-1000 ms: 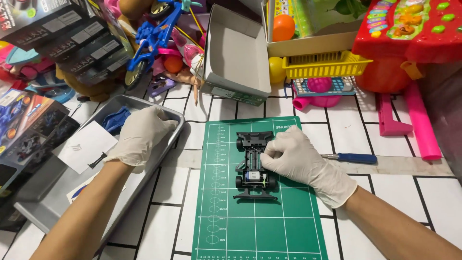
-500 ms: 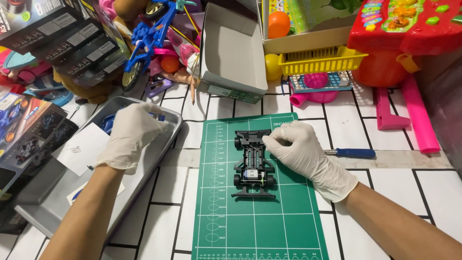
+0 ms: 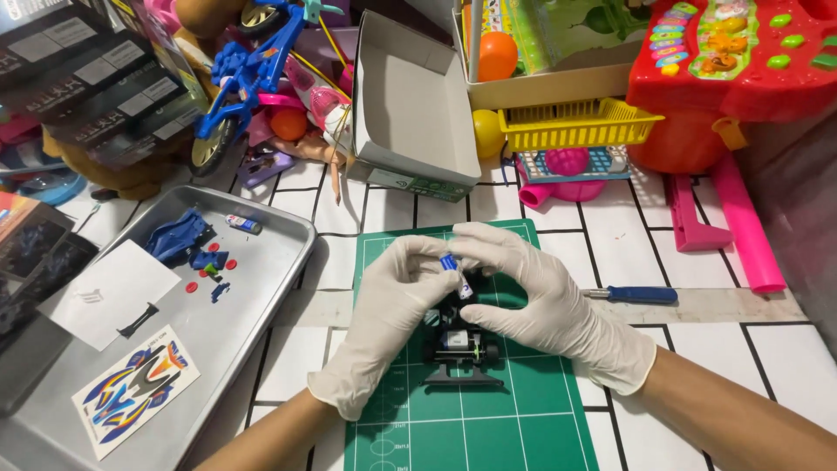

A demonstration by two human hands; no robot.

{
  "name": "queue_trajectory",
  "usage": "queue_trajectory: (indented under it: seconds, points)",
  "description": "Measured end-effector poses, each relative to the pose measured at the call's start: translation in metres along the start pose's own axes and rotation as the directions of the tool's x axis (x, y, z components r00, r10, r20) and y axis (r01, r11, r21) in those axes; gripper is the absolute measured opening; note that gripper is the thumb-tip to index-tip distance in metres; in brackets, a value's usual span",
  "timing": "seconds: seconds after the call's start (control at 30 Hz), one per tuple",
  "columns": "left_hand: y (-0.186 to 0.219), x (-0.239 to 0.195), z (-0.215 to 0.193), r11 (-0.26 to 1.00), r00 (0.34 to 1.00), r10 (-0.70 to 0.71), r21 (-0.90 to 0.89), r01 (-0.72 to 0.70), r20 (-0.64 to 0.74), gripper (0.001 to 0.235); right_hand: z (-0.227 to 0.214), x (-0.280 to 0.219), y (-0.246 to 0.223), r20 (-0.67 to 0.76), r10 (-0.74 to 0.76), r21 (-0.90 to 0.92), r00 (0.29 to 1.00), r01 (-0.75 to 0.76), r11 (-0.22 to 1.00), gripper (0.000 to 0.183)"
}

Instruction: Assembling a toy car chassis by installing batteries and snapping on plastic covers.

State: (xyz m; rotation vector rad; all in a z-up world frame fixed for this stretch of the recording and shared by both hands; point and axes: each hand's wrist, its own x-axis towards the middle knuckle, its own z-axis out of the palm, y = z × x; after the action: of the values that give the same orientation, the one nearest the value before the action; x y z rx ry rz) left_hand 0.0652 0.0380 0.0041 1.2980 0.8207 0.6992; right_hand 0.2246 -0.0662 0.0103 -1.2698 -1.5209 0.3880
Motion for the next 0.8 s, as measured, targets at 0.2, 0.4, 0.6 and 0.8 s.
queue_trajectory:
  seconds: [0.2, 0.4, 0.6, 0.8]
  points:
    - [-0.003, 0.0, -0.003, 0.998, 1.0, -0.02, -0.056, 0.021, 0.014, 0.038, 0.006, 0.008, 0.001, 0.021, -0.051, 0.037, 0.998, 0.05, 0.998, 0.044]
    - [-0.01, -0.005, 0.001, 0.996, 1.0, 0.025, -0.088, -0.024, 0.017, 0.031, 0.006, 0.006, 0.001, 0.025, 0.003, 0.025, 1.0, -0.003, 1.0, 0.047]
    - [-0.006, -0.015, -0.001, 0.988, 0.988, 0.154, -0.003, -0.154, 0.03, 0.037, 0.009, 0.001, -0.007, -0.04, -0.017, -0.023, 0.999, 0.016, 1.0, 0.043]
    - [-0.013, -0.016, -0.008, 0.981, 0.981, 0.193, -0.005, -0.193, 0.027, 0.043, 0.009, -0.004, -0.008, -0.062, 0.001, 0.003, 0.998, -0.001, 1.0, 0.038]
